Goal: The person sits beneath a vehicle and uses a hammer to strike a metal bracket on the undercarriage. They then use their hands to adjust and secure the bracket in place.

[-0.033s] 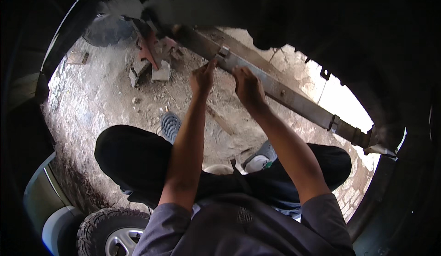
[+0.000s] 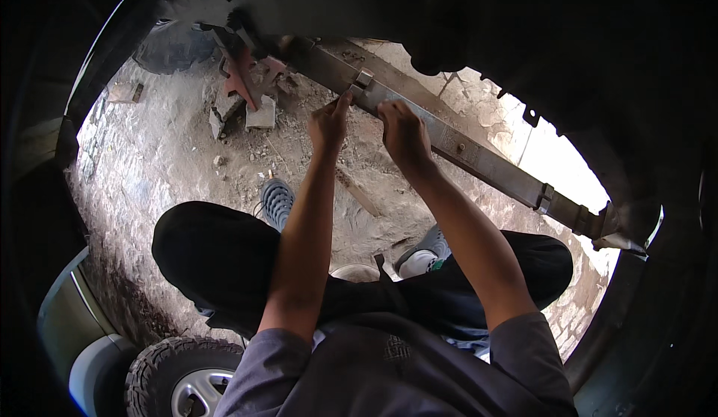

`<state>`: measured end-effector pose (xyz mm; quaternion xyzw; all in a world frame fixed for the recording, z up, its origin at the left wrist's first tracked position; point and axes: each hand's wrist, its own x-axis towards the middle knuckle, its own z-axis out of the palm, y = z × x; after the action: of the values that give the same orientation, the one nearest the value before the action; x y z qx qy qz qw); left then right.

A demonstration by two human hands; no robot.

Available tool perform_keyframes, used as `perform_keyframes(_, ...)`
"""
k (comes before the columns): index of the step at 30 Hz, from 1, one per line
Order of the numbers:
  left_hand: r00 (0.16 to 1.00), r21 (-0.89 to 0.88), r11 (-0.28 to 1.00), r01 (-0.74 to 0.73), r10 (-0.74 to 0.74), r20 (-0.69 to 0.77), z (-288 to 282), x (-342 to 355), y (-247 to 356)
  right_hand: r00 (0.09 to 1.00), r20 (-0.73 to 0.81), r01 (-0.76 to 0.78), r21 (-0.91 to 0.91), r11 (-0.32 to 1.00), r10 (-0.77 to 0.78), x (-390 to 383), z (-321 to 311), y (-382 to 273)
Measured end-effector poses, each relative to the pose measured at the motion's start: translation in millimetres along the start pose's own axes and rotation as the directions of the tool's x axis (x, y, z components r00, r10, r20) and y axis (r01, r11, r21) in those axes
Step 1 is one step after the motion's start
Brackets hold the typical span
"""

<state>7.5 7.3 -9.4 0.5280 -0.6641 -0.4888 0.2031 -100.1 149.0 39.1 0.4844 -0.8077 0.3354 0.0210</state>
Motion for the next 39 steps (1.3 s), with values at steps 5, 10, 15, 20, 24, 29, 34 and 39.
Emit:
perform_keyframes(5,0.998,-0.055,0.998,-0.041,0.039,-0.039,4,8,9,0.995,-0.039,-0.09,-0.061,0.994,0.087,44,0,4)
perform_keyframes(10,0.996,-0.09,0.996,0.028,-0.02,0.086,-4,4,15,0.997,-0.057,0.06,0.025,0.998,-0.058,-7,4,-3)
perform_keyframes(15,0.997,-0.18,0.983,0.031,-0.017,0.079,7,-23,32,0.992,0.049,-0.108,-0.111,0.988,0.114,28,-5,-1)
perform_keyframes(20,0.993,-0.306,0.951,0.047,-0.011,0.116,14,-6,12,0.996,0.052,-0.072,-0.056,0.996,0.075,15,2,-14)
perform_keyframes(24,0.994,-0.385,0.918,0.094,-0.066,0.085,22,0,5,0.99,0.139,0.016,-0.049,0.999,-0.009,22,-15,-2)
perform_keyframes(29,0.969,-0.392,0.9,0.193,-0.112,0.22,38,-30,12,0.988,0.123,-0.08,-0.097,0.992,0.092,35,-14,2)
perform_keyframes(34,0.951,-0.437,0.866,0.243,-0.123,0.285,32,-22,3,0.979,0.192,0.072,-0.003,0.997,-0.07,12,-14,2)
perform_keyframes(39,0.919,-0.45,0.845,0.288,-0.112,0.378,42,-23,15,0.997,0.06,-0.051,-0.064,0.997,0.055,51,-7,10)
